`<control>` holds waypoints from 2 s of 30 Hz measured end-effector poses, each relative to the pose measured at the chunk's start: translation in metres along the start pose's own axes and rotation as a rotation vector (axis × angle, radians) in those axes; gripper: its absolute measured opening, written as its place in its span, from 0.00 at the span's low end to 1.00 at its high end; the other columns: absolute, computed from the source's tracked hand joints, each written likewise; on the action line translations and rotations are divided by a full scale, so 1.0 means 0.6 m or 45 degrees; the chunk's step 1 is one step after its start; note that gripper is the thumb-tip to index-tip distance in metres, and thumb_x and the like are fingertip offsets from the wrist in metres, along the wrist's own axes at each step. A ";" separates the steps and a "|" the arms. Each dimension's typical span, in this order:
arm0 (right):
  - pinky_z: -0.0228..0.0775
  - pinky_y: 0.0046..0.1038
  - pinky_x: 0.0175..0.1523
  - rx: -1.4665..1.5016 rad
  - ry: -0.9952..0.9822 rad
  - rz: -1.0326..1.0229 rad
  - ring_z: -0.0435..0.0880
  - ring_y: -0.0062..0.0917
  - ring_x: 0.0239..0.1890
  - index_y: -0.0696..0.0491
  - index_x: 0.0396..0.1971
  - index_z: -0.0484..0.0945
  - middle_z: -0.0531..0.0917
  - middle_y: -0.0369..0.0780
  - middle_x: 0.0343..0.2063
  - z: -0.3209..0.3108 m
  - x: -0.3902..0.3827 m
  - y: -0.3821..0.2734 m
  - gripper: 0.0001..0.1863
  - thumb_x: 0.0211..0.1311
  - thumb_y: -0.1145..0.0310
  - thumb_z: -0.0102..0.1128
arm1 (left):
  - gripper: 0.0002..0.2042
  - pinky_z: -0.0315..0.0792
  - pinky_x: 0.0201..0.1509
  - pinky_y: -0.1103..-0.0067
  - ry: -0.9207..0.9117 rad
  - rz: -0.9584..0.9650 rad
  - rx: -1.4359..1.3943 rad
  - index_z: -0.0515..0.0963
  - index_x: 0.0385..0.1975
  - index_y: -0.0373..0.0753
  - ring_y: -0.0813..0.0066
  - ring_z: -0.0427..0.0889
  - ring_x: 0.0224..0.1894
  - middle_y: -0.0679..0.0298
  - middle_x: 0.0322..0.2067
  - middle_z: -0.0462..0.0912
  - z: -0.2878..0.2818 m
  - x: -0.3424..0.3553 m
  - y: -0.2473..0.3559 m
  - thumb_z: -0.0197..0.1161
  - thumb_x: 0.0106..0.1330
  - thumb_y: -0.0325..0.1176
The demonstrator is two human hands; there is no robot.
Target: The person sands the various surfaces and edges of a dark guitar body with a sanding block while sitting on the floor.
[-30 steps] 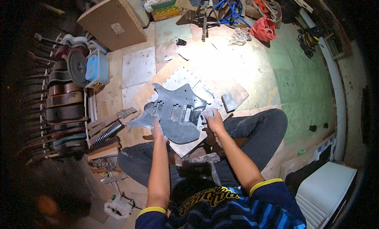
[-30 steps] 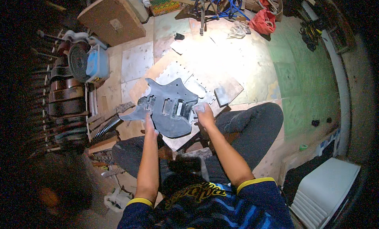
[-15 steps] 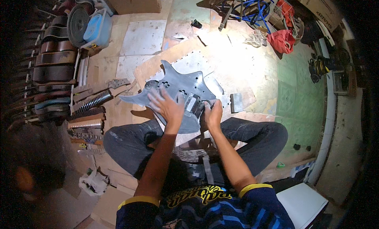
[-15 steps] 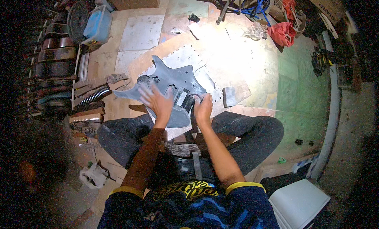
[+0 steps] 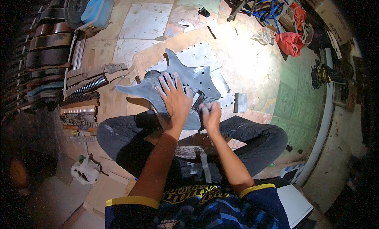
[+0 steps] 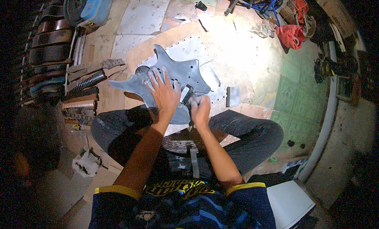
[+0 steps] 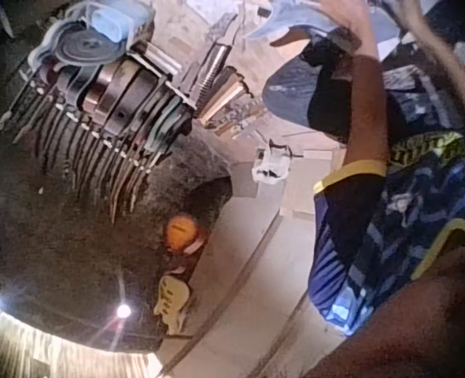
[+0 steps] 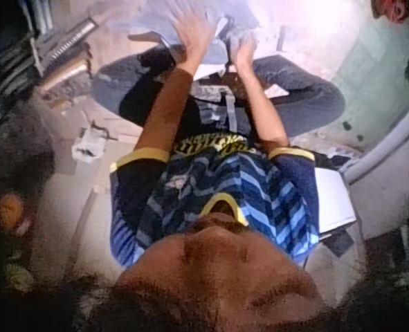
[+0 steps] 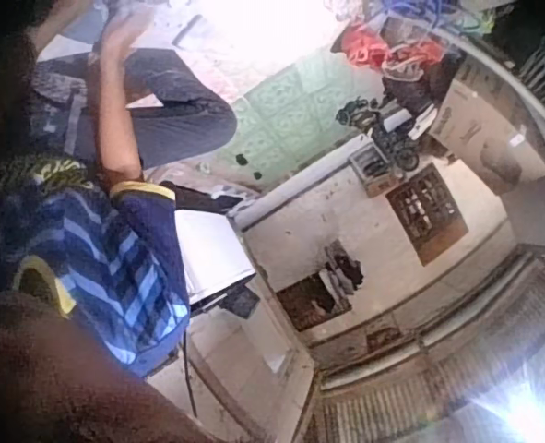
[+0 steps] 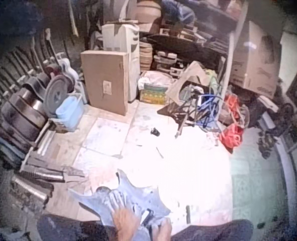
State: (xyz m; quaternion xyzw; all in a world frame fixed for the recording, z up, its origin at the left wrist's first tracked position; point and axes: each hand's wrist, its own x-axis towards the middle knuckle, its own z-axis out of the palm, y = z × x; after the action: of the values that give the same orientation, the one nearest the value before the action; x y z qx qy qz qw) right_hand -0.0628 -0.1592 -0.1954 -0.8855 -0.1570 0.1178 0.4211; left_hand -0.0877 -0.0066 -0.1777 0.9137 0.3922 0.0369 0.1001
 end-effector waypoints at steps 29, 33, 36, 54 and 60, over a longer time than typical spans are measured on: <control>0.66 0.43 0.41 0.035 -0.031 0.011 0.73 0.45 0.32 0.60 0.27 0.69 0.73 0.51 0.30 0.004 -0.038 0.025 0.14 0.57 0.72 0.69 | 0.39 0.37 0.77 0.48 -0.079 -0.046 -0.003 0.59 0.73 0.41 0.44 0.45 0.77 0.44 0.74 0.52 -0.001 0.004 0.000 0.59 0.63 0.50; 0.67 0.42 0.44 -0.008 0.146 0.087 0.73 0.46 0.35 0.62 0.29 0.69 0.74 0.51 0.30 0.003 0.008 0.024 0.15 0.56 0.73 0.70 | 0.38 0.37 0.77 0.48 -0.065 -0.024 -0.048 0.59 0.73 0.42 0.45 0.45 0.77 0.45 0.74 0.52 0.000 0.004 0.007 0.59 0.63 0.50; 0.68 0.42 0.44 -0.018 0.018 -0.011 0.76 0.47 0.34 0.62 0.30 0.72 0.75 0.51 0.30 0.006 -0.054 0.032 0.13 0.58 0.72 0.70 | 0.38 0.38 0.77 0.48 -0.054 -0.040 -0.028 0.59 0.73 0.42 0.45 0.45 0.77 0.45 0.74 0.52 0.002 0.005 0.002 0.59 0.64 0.50; 0.67 0.41 0.39 0.014 0.077 0.152 0.74 0.44 0.31 0.60 0.28 0.69 0.74 0.50 0.28 0.004 -0.019 0.035 0.16 0.58 0.70 0.70 | 0.38 0.38 0.77 0.49 -0.105 -0.043 -0.060 0.58 0.73 0.41 0.44 0.45 0.77 0.44 0.74 0.51 -0.010 0.003 -0.001 0.59 0.65 0.49; 0.66 0.40 0.42 0.023 0.137 0.033 0.75 0.42 0.33 0.60 0.27 0.71 0.75 0.48 0.28 0.012 -0.034 0.025 0.12 0.59 0.73 0.66 | 0.38 0.38 0.77 0.49 -0.074 -0.024 -0.019 0.59 0.73 0.41 0.45 0.46 0.77 0.45 0.74 0.52 -0.004 0.002 0.002 0.58 0.64 0.49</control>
State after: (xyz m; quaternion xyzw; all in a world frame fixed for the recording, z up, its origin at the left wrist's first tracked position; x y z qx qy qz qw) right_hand -0.0816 -0.1709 -0.2101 -0.8888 -0.1215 0.0769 0.4352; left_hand -0.0864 -0.0062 -0.1752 0.9099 0.3973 0.0123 0.1185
